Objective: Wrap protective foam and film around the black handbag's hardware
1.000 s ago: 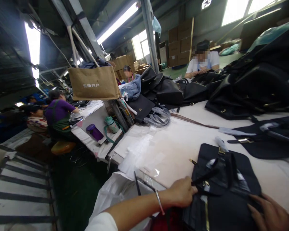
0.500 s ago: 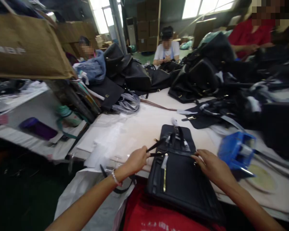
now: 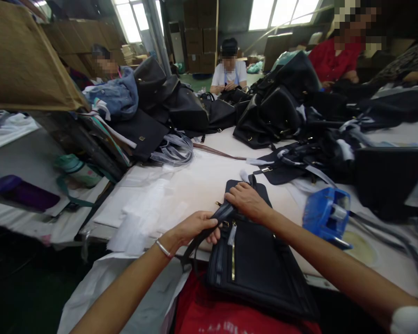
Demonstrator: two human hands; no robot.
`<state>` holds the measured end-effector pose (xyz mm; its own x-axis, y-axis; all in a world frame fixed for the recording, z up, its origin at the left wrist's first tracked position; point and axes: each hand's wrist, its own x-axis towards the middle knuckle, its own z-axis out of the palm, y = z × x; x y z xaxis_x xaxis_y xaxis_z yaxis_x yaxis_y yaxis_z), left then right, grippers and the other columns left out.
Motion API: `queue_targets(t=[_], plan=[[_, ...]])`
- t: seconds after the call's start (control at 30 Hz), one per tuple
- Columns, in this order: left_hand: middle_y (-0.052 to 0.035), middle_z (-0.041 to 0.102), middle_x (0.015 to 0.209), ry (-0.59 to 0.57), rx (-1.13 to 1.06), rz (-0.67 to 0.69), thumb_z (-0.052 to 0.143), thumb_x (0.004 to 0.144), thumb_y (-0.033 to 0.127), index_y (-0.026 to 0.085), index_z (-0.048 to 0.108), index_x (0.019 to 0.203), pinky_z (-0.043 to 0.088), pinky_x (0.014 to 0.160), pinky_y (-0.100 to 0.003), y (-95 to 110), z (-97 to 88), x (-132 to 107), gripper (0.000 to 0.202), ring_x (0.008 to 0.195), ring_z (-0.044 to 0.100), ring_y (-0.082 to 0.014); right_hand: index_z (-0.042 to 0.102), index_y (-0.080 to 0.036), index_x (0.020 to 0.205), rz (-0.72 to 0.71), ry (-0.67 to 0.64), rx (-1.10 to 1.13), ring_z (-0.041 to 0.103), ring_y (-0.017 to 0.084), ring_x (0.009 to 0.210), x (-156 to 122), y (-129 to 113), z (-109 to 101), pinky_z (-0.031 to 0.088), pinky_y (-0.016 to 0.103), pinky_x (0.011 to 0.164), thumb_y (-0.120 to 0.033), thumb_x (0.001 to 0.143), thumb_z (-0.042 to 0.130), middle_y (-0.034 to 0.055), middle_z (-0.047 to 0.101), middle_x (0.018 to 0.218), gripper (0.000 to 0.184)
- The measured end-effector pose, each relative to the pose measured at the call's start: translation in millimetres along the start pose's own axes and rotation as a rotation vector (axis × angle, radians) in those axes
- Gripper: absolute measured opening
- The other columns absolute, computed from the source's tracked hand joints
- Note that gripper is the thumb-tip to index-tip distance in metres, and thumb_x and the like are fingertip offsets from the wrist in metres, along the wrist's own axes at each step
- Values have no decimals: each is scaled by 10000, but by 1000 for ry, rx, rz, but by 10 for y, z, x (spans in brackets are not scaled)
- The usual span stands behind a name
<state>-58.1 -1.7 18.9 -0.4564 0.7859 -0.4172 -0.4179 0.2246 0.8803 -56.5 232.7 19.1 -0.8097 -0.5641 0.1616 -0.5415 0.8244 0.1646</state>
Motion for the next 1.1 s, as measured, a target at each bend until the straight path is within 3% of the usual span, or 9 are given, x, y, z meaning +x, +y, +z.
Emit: queue_targets(t=[0.2,0.37,0.47,0.57,0.67,0.77,0.93,1.0,1.1], plan=[[-95,680,829,4,-67,-90,639,779,483,116,586,954,465,584,-219,-195,-293,-152,411,636,627,-128,587,-147,1036,105,-30,-85,449,240,895,-31,460,175,289,367,852,-139,923,408,114,561,930,211],[-111,692,895,75,9,-134,654,756,428,128,550,897,502,649,-251,-401,-318,-61,348,700,651,-144,559,-126,1167,156,-148,-64,450,289,1050,-158,593,393,299,407,918,-185,840,556,160,563,1091,332],[-82,684,792,200,136,-120,592,787,349,137,527,893,498,606,-268,-555,-294,130,245,660,649,-159,426,-142,1361,179,-189,-65,380,340,1218,-203,506,360,272,469,981,-90,763,553,188,468,1312,614],[-34,641,692,375,330,-59,563,782,272,154,529,838,482,600,-289,-627,-304,360,135,622,621,-169,257,-171,1472,110,-143,26,252,349,1342,-131,248,162,222,487,1048,-67,689,553,170,328,1455,843],[-34,639,757,523,552,26,622,736,240,168,562,781,471,721,-324,-599,-303,528,104,753,622,-203,264,-206,1474,-41,-94,175,245,294,1363,31,-76,29,194,461,1089,-111,743,526,119,349,1459,782],[-57,645,897,623,734,94,628,747,215,176,596,869,445,832,-349,-566,-248,556,131,903,608,-234,375,-223,1425,-127,-144,227,319,290,1323,158,-236,177,219,480,1078,-125,791,515,112,454,1383,657],[-57,601,1046,743,924,160,578,842,249,195,575,1015,445,878,-301,-638,-251,167,181,979,581,-195,508,-231,1335,5,-253,145,404,333,1252,140,23,630,266,553,1020,-56,833,438,132,511,1324,536],[-60,566,1124,832,972,163,511,894,260,198,519,1128,432,919,-289,-669,-362,-84,242,1021,563,-176,494,-240,1351,30,-304,147,386,363,1261,116,134,631,278,574,1002,-43,788,480,139,491,1344,597],[-120,486,1240,1011,1044,109,426,930,248,156,435,1229,379,994,-344,-686,-617,-362,312,1143,493,-216,394,-208,1425,-43,-375,289,350,357,1293,186,117,419,305,515,1017,-87,708,589,154,432,1396,753]])
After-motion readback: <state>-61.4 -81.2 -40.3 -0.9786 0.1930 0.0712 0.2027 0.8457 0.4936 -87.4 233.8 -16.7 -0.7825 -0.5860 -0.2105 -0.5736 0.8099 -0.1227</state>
